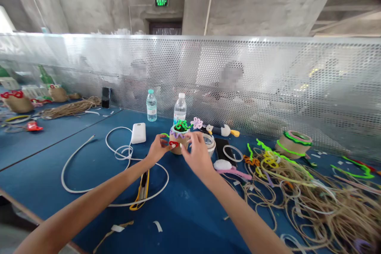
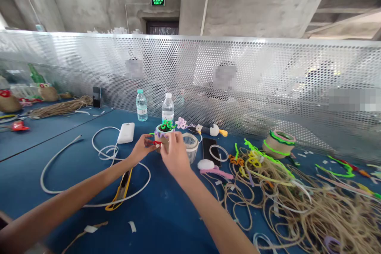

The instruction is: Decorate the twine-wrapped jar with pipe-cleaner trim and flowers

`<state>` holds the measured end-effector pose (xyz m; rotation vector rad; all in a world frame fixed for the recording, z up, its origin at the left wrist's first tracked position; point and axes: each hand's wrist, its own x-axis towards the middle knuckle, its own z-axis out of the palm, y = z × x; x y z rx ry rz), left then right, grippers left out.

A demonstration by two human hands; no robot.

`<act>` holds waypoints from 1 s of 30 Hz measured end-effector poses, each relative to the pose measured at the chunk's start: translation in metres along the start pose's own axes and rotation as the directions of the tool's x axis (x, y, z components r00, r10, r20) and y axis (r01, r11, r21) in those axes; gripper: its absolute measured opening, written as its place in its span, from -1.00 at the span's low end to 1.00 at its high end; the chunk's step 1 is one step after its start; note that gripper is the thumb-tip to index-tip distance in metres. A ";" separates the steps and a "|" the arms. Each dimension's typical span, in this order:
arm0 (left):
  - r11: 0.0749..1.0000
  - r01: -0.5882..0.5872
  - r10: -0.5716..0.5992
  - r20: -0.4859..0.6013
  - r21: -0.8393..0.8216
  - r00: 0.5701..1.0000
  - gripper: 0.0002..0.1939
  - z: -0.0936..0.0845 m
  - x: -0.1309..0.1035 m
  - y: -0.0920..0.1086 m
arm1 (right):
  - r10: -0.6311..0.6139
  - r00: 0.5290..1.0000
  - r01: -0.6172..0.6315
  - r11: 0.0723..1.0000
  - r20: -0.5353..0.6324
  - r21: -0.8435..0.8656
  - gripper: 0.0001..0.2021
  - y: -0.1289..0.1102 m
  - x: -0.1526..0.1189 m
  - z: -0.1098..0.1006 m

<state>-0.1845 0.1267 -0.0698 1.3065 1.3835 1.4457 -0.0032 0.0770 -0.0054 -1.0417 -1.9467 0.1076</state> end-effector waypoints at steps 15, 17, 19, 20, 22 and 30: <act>0.993 -0.001 0.069 0.571 -0.118 0.818 0.02 -0.014 0.048 0.029 | 0.418 0.905 -0.422 0.905 0.078 0.050 -0.11 0.027 -0.033 0.060; 0.992 -0.014 0.083 0.580 -0.123 0.811 -0.02 -0.013 0.052 0.027 | 0.435 0.896 -0.442 0.892 0.086 0.093 -0.06 0.030 -0.031 0.070; 0.993 -0.022 0.087 0.579 -0.118 0.810 -0.07 -0.013 0.054 0.024 | 0.456 0.887 -0.463 0.874 0.075 0.148 -0.04 0.033 -0.028 0.079; 0.994 -0.026 0.085 0.580 -0.110 0.811 -0.10 -0.012 0.054 0.023 | 0.463 0.885 -0.464 0.867 0.051 0.182 -0.04 0.035 -0.026 0.082; 0.995 -0.034 0.079 0.575 -0.088 0.815 -0.16 -0.011 0.054 0.021 | 0.464 0.886 -0.447 0.857 -0.006 0.258 -0.05 0.038 -0.020 0.087; 0.994 -0.093 0.108 0.469 -0.054 0.877 -0.32 -0.007 0.053 0.007 | 0.479 0.878 -0.428 0.767 0.018 0.479 -0.32 0.052 -0.003 0.092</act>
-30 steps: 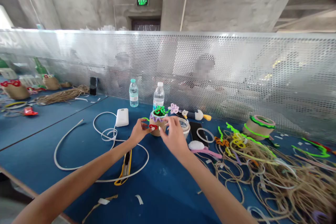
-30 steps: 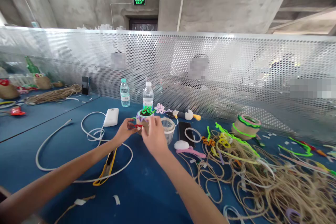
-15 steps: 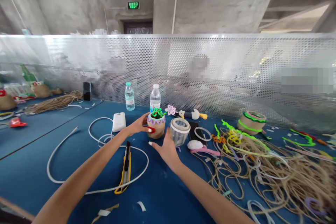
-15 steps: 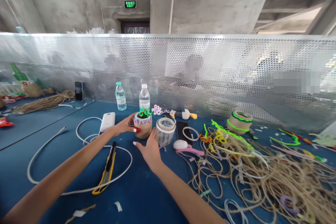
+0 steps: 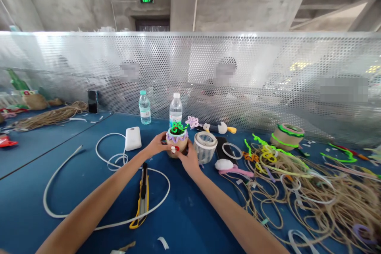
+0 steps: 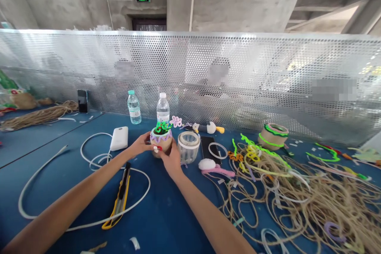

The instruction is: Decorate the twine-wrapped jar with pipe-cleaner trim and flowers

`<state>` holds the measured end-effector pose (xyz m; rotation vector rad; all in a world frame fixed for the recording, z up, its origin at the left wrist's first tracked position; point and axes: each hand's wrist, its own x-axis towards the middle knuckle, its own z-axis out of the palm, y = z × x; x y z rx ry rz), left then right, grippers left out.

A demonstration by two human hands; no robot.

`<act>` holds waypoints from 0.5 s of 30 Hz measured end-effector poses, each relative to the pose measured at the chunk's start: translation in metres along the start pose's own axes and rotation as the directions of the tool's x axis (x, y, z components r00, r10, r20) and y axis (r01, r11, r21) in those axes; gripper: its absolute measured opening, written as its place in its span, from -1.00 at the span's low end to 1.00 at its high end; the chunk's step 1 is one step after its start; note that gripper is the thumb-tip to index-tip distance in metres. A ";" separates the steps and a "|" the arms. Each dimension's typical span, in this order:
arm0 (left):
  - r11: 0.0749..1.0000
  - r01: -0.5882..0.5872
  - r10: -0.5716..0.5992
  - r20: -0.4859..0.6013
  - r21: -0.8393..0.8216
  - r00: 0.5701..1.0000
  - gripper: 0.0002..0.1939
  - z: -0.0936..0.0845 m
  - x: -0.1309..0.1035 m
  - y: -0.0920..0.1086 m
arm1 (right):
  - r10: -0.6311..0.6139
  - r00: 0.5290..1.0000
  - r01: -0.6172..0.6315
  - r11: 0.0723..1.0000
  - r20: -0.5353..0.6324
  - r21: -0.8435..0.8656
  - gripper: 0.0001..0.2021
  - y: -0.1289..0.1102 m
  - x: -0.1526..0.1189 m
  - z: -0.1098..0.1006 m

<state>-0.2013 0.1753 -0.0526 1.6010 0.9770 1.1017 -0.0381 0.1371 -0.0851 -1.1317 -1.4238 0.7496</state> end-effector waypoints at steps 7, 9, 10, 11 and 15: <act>0.998 -0.052 0.056 0.069 -0.047 0.996 -0.22 -0.003 -0.004 -0.004 | 0.011 1.000 -0.010 1.000 0.027 -0.017 -0.31 0.002 -0.001 -0.003; 0.996 -0.066 0.073 0.134 -0.058 0.988 -0.21 -0.006 -0.007 0.001 | 0.003 0.999 -0.002 1.000 0.044 -0.023 -0.30 0.000 -0.004 -0.006; 0.996 -0.073 0.082 0.159 -0.059 0.984 -0.21 -0.007 -0.008 0.003 | -0.002 0.999 0.004 1.000 0.054 -0.024 -0.28 0.000 -0.005 -0.008; 0.995 -0.080 0.088 0.176 -0.056 0.980 -0.20 -0.009 -0.009 0.004 | -0.010 0.998 0.011 1.000 0.065 -0.022 -0.25 -0.001 -0.006 -0.009; 0.995 -0.095 0.095 0.154 -0.010 0.984 -0.14 -0.009 -0.007 0.000 | -0.035 0.994 0.034 0.999 0.101 0.009 -0.11 0.000 -0.007 -0.007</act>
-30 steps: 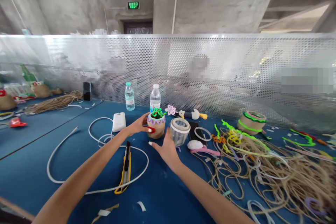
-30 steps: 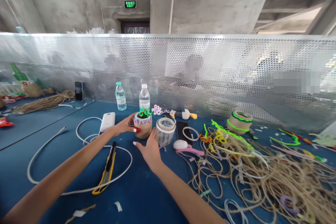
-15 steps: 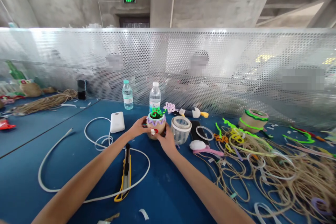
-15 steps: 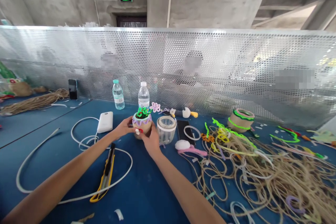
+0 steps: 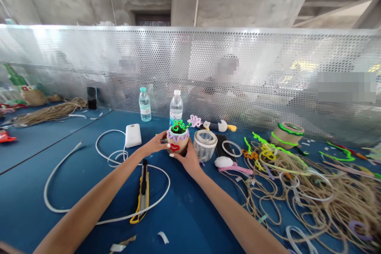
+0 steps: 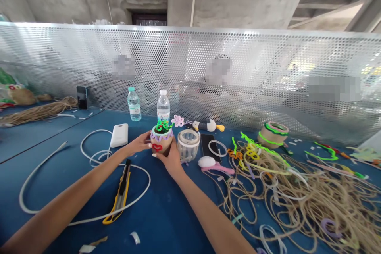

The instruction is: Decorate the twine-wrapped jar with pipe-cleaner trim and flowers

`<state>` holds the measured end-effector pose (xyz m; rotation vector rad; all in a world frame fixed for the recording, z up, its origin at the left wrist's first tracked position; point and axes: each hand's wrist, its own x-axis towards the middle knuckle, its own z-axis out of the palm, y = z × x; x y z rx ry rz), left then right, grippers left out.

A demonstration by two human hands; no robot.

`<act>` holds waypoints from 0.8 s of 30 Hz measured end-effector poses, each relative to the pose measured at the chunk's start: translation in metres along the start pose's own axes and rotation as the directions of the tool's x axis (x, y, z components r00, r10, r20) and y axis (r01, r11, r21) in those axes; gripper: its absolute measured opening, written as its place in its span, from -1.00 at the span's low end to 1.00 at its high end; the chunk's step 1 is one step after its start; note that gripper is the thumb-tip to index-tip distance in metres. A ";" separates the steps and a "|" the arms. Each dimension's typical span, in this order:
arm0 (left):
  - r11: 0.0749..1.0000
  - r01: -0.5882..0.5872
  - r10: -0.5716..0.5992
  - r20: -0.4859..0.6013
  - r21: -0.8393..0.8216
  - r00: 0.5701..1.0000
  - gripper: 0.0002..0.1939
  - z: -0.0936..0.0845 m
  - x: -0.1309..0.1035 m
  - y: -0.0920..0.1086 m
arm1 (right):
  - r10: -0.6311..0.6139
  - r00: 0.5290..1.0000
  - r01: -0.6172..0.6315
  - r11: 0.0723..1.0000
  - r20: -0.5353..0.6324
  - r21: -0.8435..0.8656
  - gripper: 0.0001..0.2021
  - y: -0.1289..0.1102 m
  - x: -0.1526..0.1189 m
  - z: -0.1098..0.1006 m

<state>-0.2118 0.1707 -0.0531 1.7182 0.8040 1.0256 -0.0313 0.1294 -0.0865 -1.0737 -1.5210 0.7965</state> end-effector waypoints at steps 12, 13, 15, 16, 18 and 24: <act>0.994 0.004 0.003 -0.066 0.105 0.998 -0.08 0.005 0.009 -0.024 | 0.011 0.998 -0.009 0.999 -0.065 0.035 -0.20 0.005 0.004 0.006; 0.996 0.008 -0.006 -0.025 0.092 1.000 -0.03 0.003 0.009 -0.022 | 0.011 0.998 -0.009 0.999 -0.062 0.035 -0.20 0.005 0.004 0.006; 0.998 0.015 -0.019 0.075 0.060 0.997 0.04 -0.001 0.006 -0.016 | 0.016 0.998 -0.015 1.000 -0.061 0.027 -0.19 0.005 0.003 0.005; 0.999 0.017 -0.022 0.119 0.047 0.993 0.05 -0.003 0.005 -0.013 | 0.019 0.998 -0.018 1.000 -0.059 0.022 -0.19 0.005 0.003 0.005; 0.999 0.018 -0.024 0.173 0.036 0.985 0.02 -0.007 0.003 -0.008 | 0.019 0.999 -0.019 1.000 -0.048 0.015 -0.20 0.005 0.003 0.004; 0.999 0.031 -0.038 0.173 0.041 0.984 -0.25 -0.012 0.005 -0.005 | 0.014 1.000 -0.014 1.000 -0.018 0.012 -0.17 0.008 0.005 0.001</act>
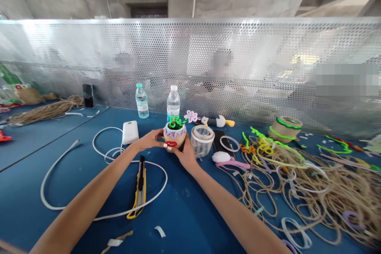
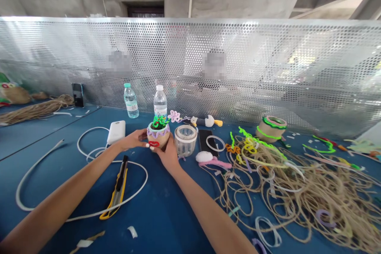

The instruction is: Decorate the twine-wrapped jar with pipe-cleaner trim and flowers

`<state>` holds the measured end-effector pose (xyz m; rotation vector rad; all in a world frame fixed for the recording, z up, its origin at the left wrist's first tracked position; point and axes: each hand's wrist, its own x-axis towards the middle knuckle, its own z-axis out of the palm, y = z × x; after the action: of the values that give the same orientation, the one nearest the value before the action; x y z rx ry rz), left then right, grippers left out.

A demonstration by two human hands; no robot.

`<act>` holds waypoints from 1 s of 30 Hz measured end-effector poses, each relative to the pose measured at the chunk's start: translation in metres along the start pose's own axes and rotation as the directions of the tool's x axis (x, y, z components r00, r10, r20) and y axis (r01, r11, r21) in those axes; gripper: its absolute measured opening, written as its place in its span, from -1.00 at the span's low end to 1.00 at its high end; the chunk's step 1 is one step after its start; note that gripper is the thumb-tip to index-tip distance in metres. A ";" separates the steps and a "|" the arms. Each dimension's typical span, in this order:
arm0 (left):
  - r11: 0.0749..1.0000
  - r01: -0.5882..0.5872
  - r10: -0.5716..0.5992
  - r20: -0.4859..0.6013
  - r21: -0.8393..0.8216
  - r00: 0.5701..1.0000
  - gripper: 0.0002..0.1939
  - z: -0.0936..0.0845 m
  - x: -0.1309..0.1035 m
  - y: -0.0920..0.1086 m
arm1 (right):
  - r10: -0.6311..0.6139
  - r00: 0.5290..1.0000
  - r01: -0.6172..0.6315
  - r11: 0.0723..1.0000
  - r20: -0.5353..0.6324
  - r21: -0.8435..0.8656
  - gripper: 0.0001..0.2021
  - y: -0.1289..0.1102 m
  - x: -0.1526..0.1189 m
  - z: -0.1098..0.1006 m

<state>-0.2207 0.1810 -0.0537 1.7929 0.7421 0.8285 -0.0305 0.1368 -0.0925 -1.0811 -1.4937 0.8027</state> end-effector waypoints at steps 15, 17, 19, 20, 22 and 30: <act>0.999 -0.039 0.040 -0.123 0.018 0.992 -0.27 0.004 0.000 -0.010 | -0.025 0.999 0.022 0.987 0.020 0.160 -0.23 -0.003 -0.004 0.000; 0.998 -0.048 0.052 -0.097 0.042 0.994 -0.25 0.003 -0.001 -0.009 | -0.031 0.999 0.026 0.984 0.023 0.179 -0.25 -0.003 -0.004 0.000; 0.995 -0.057 0.062 -0.069 0.078 0.996 -0.24 0.003 -0.002 -0.008 | -0.038 0.999 0.032 0.982 0.027 0.189 -0.25 -0.003 -0.004 0.000; 0.993 -0.062 0.069 -0.063 0.102 0.996 -0.25 0.004 -0.002 -0.007 | -0.042 0.999 0.036 0.980 0.029 0.193 -0.25 -0.003 -0.004 0.000; 0.984 -0.072 0.086 -0.078 0.165 0.993 -0.31 0.008 -0.002 -0.007 | -0.054 0.998 0.045 0.977 0.036 0.207 -0.26 -0.001 -0.004 0.000; 0.828 -0.090 0.250 -0.221 0.553 0.943 -0.49 0.024 -0.010 -0.008 | -0.081 0.996 0.071 0.968 0.034 0.240 -0.31 0.006 -0.002 0.002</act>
<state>-0.2081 0.1637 -0.0702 2.2959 1.0956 1.0935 -0.0309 0.1369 -0.0996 -0.8269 -1.4247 0.9306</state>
